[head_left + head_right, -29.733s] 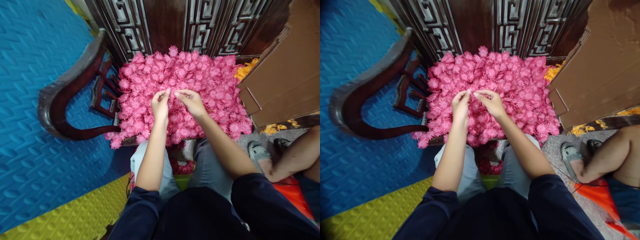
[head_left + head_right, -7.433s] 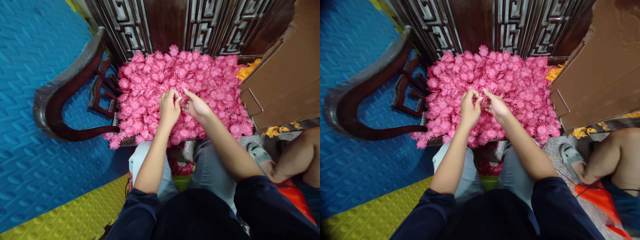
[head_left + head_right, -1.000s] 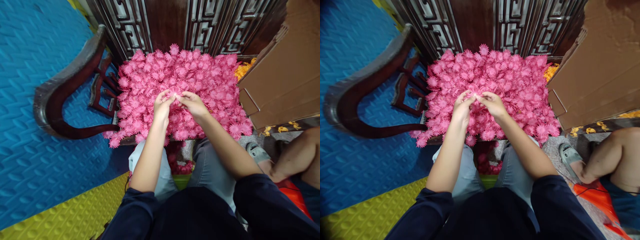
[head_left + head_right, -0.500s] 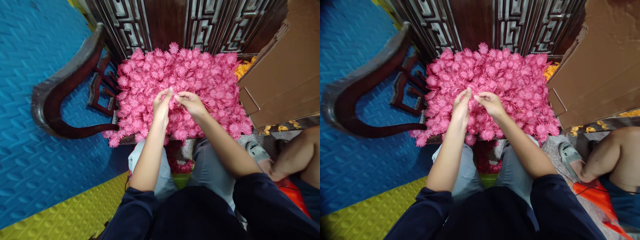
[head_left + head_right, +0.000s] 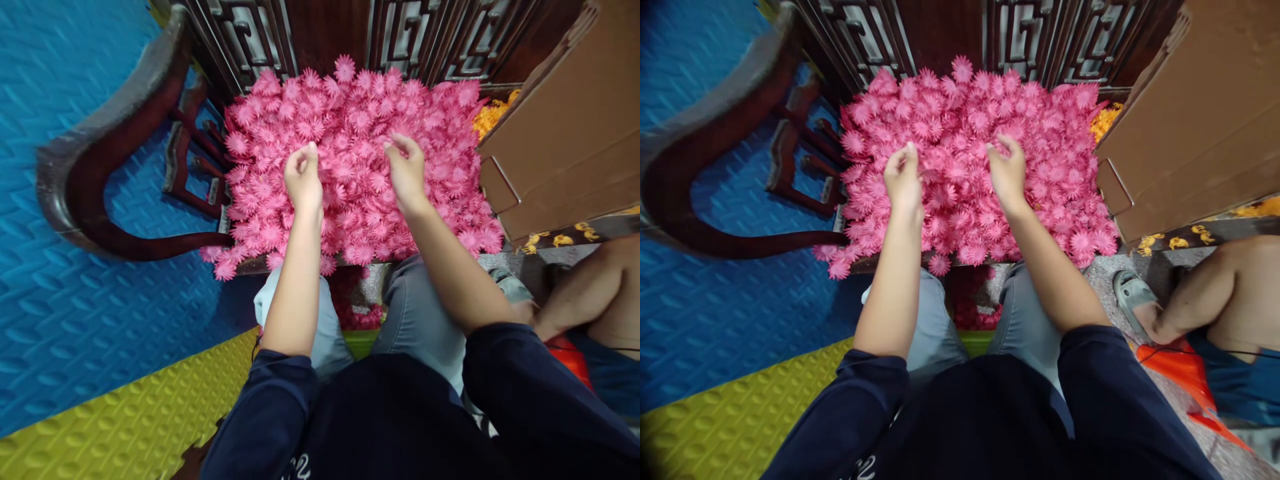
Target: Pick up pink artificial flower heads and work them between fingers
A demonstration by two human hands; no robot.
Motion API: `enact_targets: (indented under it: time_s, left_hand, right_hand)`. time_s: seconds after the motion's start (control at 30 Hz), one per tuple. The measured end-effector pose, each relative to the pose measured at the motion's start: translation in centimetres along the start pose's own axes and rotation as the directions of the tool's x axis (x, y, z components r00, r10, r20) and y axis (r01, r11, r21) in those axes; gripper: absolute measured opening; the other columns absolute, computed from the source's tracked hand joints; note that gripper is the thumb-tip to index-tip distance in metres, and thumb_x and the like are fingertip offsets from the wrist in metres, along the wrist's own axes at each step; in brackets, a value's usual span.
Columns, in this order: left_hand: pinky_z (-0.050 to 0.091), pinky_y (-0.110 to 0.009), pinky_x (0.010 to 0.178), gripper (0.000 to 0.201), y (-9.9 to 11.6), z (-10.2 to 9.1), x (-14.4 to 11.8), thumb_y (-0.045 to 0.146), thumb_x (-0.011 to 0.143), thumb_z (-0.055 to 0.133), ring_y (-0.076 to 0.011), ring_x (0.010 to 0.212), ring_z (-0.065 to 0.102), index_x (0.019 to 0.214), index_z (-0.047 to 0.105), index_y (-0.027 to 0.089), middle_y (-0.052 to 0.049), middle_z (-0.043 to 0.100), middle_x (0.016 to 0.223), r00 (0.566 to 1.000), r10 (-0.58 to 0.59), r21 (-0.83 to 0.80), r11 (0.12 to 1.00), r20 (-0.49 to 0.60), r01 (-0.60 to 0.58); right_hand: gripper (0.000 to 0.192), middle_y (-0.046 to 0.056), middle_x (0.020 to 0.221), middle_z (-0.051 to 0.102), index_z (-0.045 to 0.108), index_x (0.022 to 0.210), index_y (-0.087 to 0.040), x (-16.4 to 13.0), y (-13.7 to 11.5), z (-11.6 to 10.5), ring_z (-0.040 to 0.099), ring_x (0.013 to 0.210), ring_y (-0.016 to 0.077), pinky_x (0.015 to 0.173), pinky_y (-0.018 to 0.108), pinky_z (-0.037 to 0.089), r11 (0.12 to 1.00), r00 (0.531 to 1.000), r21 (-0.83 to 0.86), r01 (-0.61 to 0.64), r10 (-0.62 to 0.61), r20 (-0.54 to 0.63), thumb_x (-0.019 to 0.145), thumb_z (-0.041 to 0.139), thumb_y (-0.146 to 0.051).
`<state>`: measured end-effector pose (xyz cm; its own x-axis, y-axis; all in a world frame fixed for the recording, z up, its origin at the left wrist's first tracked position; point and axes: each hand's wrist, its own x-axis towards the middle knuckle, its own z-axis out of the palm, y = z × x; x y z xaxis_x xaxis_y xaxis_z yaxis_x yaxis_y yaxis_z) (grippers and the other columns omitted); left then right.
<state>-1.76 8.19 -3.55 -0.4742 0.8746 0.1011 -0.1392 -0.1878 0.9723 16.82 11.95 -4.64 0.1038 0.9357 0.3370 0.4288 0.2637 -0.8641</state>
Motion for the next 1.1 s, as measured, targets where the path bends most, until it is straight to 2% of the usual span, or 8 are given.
enact_targets:
  time_s: [0.17,0.3,0.37,0.57,0.73,0.87,0.93,1.1]
  left_hand:
    - [0.050,-0.025,0.077,0.034,-0.4,0.1,-0.1,0.051,0.065,0.075,-0.0134,0.090,0.063,0.077,0.062,0.022,-0.001,0.067,0.083,0.997,-0.076,-0.026,0.997,-0.015,0.076]
    - [0.049,-0.026,0.078,0.044,0.5,-0.3,-1.2,0.059,0.058,0.075,-0.0132,0.089,0.061,0.075,0.059,0.022,0.001,0.064,0.077,0.994,-0.102,-0.010,0.995,0.038,0.102]
    - [0.048,-0.027,0.077,0.047,1.1,-0.5,-2.1,0.060,0.054,0.076,-0.0127,0.086,0.059,0.075,0.059,0.022,0.001,0.063,0.074,0.989,-0.097,0.002,0.995,0.107,0.098]
    - [0.046,-0.027,0.071,0.042,2.3,-1.6,-4.3,0.057,0.055,0.077,-0.0096,0.069,0.051,0.072,0.058,0.023,0.004,0.058,0.065,0.981,-0.117,0.015,0.993,0.155,0.116]
    - [0.042,-0.025,0.071,0.037,3.6,-3.1,-5.1,0.055,0.066,0.072,-0.0089,0.072,0.051,0.071,0.058,0.020,0.002,0.055,0.064,0.983,-0.155,0.041,0.988,0.098,0.151]
    - [0.042,-0.025,0.066,0.037,4.3,-4.2,-5.0,0.055,0.064,0.074,-0.0149,0.078,0.059,0.068,0.060,0.020,-0.002,0.058,0.068,0.982,-0.185,0.066,0.981,0.025,0.184]
    - [0.042,-0.025,0.065,0.033,4.3,-4.7,-4.8,0.050,0.067,0.074,-0.0147,0.075,0.059,0.070,0.062,0.019,-0.003,0.059,0.070,0.984,-0.177,0.089,0.981,0.018,0.175]
    - [0.040,-0.021,0.062,0.015,4.7,-5.6,-4.3,0.026,0.084,0.061,-0.0077,0.067,0.051,0.072,0.062,0.018,0.002,0.055,0.065,0.982,-0.186,0.147,0.972,-0.001,0.184]
  right_hand:
    - [0.035,0.009,0.110,0.063,0.061,0.101,-0.016,-2.5,-3.2,1.1,0.058,0.107,0.0172,0.102,0.040,0.042,0.997,0.974,0.038,-0.060,0.051,0.219,0.087,0.049,-0.045]
    - [0.040,0.004,0.084,0.066,0.062,0.085,-0.016,-5.3,-6.7,1.5,0.062,0.080,0.0111,0.081,0.028,0.052,0.945,0.862,0.197,-0.261,0.136,0.487,0.085,0.050,-0.054]
    - [0.041,0.002,0.077,0.064,0.060,0.081,-0.016,-6.4,-7.9,1.7,0.060,0.072,0.0088,0.072,0.023,0.052,0.902,0.834,0.260,-0.345,0.167,0.525,0.081,0.054,-0.058]
    - [0.029,-0.004,0.072,0.062,0.055,0.079,-0.017,-7.6,-9.3,2.0,0.055,0.062,0.0046,0.064,0.018,0.048,0.853,0.859,0.343,-0.394,0.210,0.467,0.079,0.063,-0.045]
    - [0.011,-0.003,0.075,0.061,0.052,0.081,-0.016,-6.3,-9.2,1.6,0.053,0.056,0.0027,0.058,0.020,0.043,0.812,0.844,0.290,-0.506,0.397,0.360,0.085,0.059,-0.024]
    - [0.009,0.000,0.086,0.063,0.052,0.095,-0.017,-3.6,-7.1,0.7,0.059,0.072,0.0054,0.069,0.021,0.047,0.840,0.906,0.342,-0.421,0.402,0.129,0.087,0.054,-0.022]
    - [0.014,-0.001,0.091,0.064,0.051,0.098,-0.019,-2.4,-5.9,0.2,0.062,0.081,0.0074,0.076,0.023,0.049,0.885,0.942,0.332,-0.328,0.331,0.051,0.085,0.056,-0.023]
    - [0.026,0.001,0.100,0.066,0.053,0.098,-0.023,-1.3,-4.3,0.6,0.065,0.091,0.0147,0.083,0.031,0.052,0.952,0.958,0.194,-0.236,0.194,0.212,0.076,0.066,-0.026]
